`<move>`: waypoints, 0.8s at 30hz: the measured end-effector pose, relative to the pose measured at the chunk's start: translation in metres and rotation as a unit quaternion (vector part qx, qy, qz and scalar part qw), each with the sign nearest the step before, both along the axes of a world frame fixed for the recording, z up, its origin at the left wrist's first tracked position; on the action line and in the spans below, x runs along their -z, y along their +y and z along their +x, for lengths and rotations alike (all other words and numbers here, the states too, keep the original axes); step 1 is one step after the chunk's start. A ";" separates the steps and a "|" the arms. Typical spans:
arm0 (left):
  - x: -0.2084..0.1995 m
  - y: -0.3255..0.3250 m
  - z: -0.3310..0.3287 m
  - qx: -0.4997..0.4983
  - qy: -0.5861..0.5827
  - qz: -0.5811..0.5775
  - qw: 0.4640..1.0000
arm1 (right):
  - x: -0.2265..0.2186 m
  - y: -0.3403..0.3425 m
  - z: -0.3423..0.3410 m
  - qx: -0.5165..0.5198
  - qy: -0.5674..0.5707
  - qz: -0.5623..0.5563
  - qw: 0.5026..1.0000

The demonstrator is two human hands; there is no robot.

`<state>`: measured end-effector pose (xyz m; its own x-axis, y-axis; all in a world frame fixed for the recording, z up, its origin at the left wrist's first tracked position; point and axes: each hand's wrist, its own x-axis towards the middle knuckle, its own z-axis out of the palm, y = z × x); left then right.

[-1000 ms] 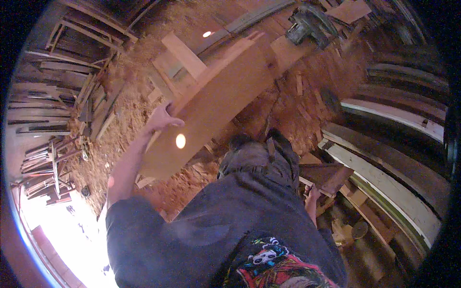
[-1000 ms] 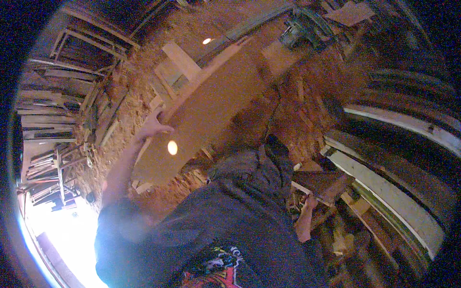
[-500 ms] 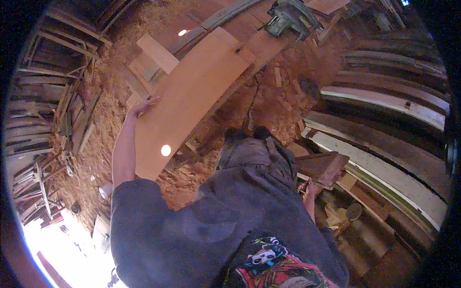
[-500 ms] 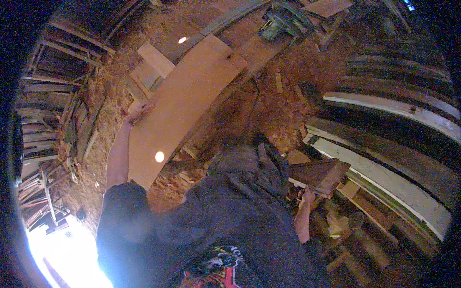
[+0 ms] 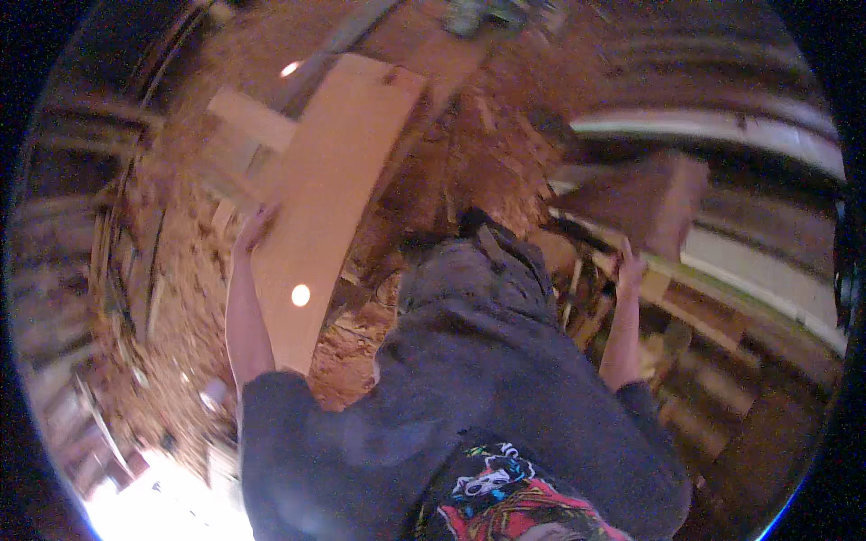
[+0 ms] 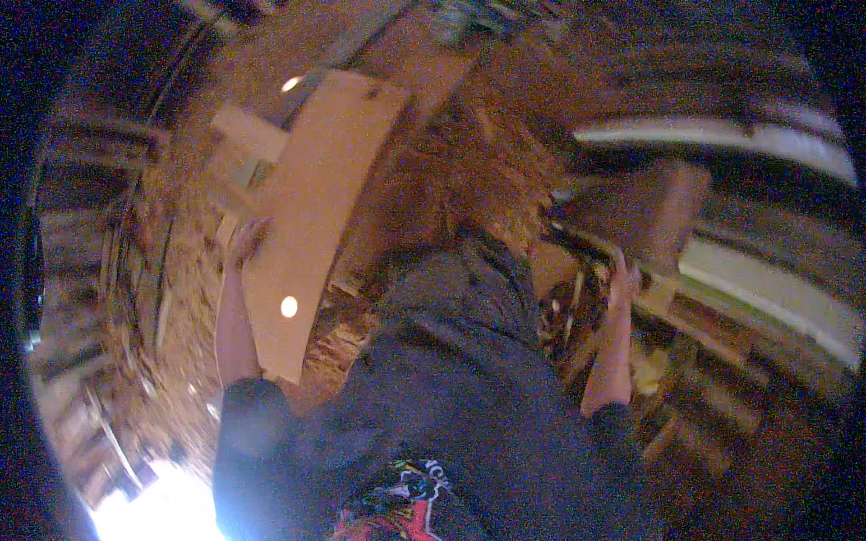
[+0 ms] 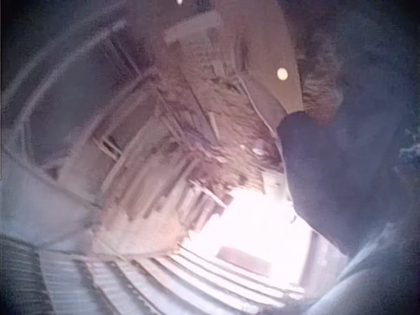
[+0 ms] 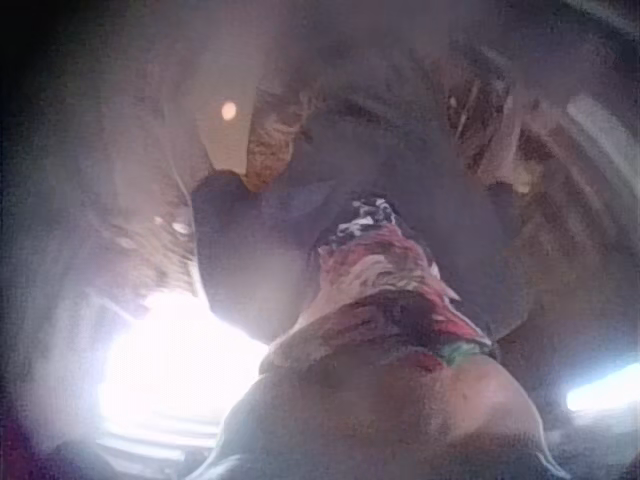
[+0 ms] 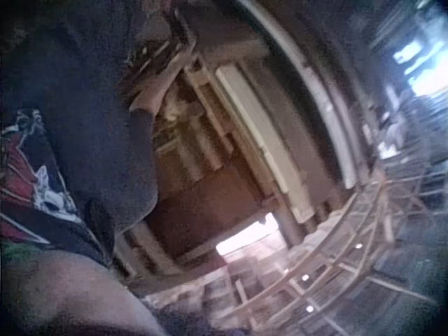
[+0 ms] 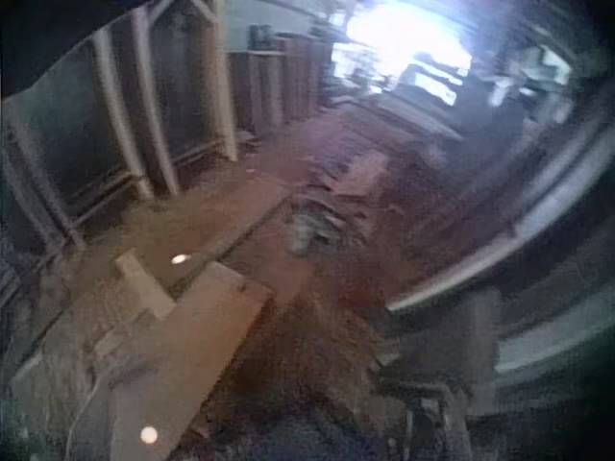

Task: The person positions a wooden plank on a workbench, uses a circular saw to cut the plank, and then uses a pencil and ruler to mark measurements on the wood. The person repeats the cutting and measuring process on additional pieces of wood.

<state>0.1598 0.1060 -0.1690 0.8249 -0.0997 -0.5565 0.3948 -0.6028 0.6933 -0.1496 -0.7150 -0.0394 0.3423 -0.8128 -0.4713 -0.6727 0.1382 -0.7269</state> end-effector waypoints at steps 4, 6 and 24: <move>-0.032 -0.014 0.000 -0.093 -0.255 0.009 0.962 | 0.039 -0.003 0.034 0.010 -0.073 -0.073 0.995; -0.042 -0.051 -0.005 -0.148 -0.346 -0.131 0.917 | 0.096 -0.056 -0.028 0.017 -0.039 -0.159 0.986; -0.286 -0.342 -0.133 0.244 -0.351 -0.217 0.878 | 0.303 0.113 -0.220 0.025 0.329 -0.152 0.932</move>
